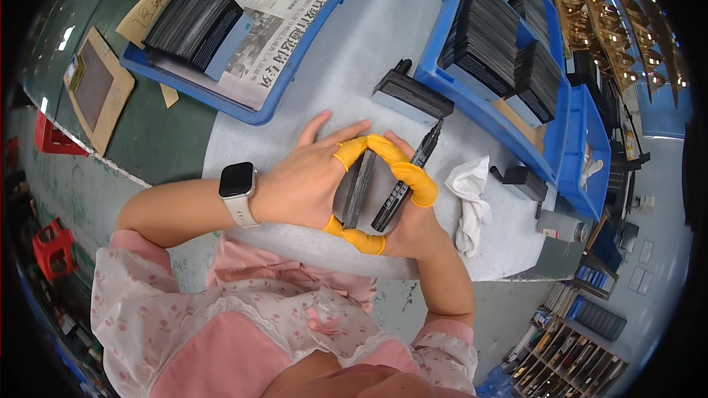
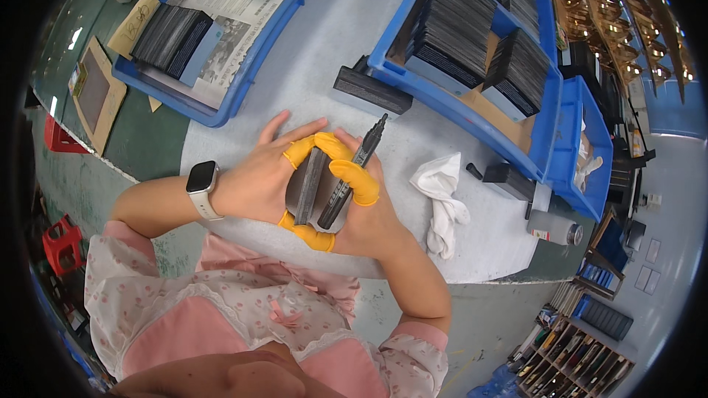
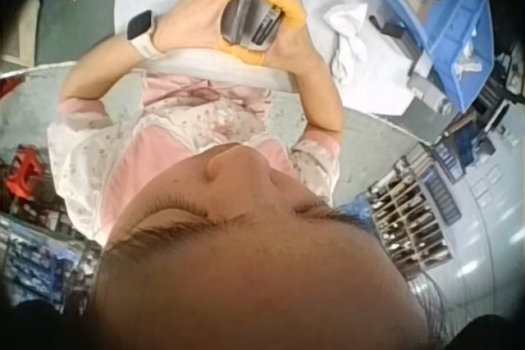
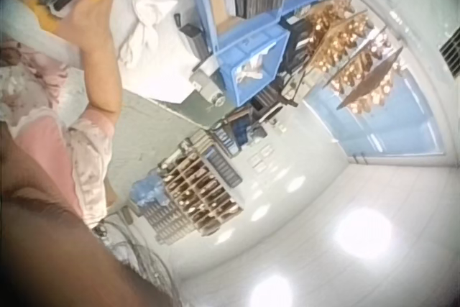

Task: Marking a black metal heatsink object using a black marker on a workbench.

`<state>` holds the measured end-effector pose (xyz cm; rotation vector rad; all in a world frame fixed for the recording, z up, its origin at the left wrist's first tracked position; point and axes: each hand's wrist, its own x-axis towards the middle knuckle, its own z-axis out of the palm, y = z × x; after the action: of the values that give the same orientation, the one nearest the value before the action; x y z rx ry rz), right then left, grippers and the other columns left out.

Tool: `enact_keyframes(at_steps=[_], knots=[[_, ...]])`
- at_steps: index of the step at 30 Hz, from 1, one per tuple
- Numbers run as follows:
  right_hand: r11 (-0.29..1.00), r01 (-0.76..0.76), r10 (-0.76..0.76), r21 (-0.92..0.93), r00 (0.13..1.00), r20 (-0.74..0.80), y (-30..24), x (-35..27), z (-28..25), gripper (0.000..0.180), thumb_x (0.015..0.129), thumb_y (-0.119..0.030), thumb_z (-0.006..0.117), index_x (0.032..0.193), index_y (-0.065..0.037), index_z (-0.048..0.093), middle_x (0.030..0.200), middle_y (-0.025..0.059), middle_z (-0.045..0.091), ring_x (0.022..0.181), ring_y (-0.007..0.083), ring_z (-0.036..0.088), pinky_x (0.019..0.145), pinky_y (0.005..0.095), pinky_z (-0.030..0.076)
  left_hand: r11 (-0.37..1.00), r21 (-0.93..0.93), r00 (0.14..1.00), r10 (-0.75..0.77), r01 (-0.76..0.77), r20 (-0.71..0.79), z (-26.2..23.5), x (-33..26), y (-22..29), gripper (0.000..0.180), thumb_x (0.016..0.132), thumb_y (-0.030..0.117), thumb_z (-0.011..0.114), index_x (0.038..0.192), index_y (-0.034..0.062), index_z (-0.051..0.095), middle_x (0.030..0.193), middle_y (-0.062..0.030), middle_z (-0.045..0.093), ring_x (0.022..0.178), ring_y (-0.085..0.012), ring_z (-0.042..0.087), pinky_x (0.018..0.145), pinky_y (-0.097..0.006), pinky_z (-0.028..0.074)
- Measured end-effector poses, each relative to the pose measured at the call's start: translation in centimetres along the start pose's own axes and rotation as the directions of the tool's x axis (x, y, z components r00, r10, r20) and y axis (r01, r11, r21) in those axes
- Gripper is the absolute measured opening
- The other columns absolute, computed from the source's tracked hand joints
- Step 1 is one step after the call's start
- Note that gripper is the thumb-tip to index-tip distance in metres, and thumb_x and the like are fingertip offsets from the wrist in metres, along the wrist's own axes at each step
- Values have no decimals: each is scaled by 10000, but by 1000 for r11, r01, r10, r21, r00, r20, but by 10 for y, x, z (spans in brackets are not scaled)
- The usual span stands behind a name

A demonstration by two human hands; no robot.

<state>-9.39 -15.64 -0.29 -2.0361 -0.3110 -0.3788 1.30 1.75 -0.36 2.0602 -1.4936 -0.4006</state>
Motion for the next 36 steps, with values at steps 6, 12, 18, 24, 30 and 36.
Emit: enact_keyframes(at_steps=[6, 12, 18, 24, 30, 36], knots=[[994, 24, -20, -104, 999, 36, -6, 4, -5, 889, 530, -273, 897, 1252, -110, 405, 1314, 205, 449, 1216, 394, 440, 990, 509, 345, 993, -114, 999, 28, -30, -21, -4, 1, -1, 829, 618, 338, 795, 1294, 25, 432, 1268, -174, 527, 1383, -296, 314, 1112, -565, 107], [990, -8, 19, -138, 997, 73, -8, 4, -9, 882, 522, -276, 892, 1243, -112, 412, 1301, 188, 472, 1174, 387, 468, 968, 499, 344, 986, -164, 999, 19, -27, -47, -8, 3, 3, 674, 678, 201, 699, 1267, -14, 453, 1233, -163, 551, 1351, -303, 364, 1106, -559, 144], [993, 34, -30, -112, 999, 33, -6, 4, -5, 860, 532, -285, 882, 1232, -118, 411, 1286, 174, 496, 1166, 373, 477, 964, 499, 340, 992, -119, 998, 41, -46, -45, -6, 3, 1, 656, 665, 196, 702, 1241, -17, 473, 1234, -151, 551, 1350, -298, 367, 1102, -568, 150], [991, -22, 38, -131, 992, 119, 1, -4, -7, 867, 520, -291, 882, 1227, -129, 408, 1288, 161, 501, 1178, 367, 477, 986, 509, 313, 988, -152, 998, 31, -38, -51, -8, 2, 2, 624, 667, 174, 689, 1226, -20, 489, 1244, -151, 547, 1358, -293, 356, 1108, -562, 140], [983, -7, 39, -181, 984, 173, 3, -8, -9, 874, 510, -313, 886, 1221, -130, 411, 1292, 161, 502, 1192, 367, 474, 1009, 518, 289, 987, -153, 997, 31, -41, -68, -8, 2, 3, 606, 668, 170, 683, 1214, -23, 503, 1245, -153, 547, 1358, -290, 358, 1111, -559, 133], [993, -15, 26, -115, 994, 102, -1, -2, -9, 870, 518, -315, 883, 1222, -114, 412, 1290, 164, 501, 1178, 370, 477, 970, 510, 319, 990, -136, 998, 35, -41, -51, -8, 2, 3, 597, 668, 188, 690, 1196, -27, 514, 1231, -156, 551, 1354, -293, 362, 1110, -558, 129]])
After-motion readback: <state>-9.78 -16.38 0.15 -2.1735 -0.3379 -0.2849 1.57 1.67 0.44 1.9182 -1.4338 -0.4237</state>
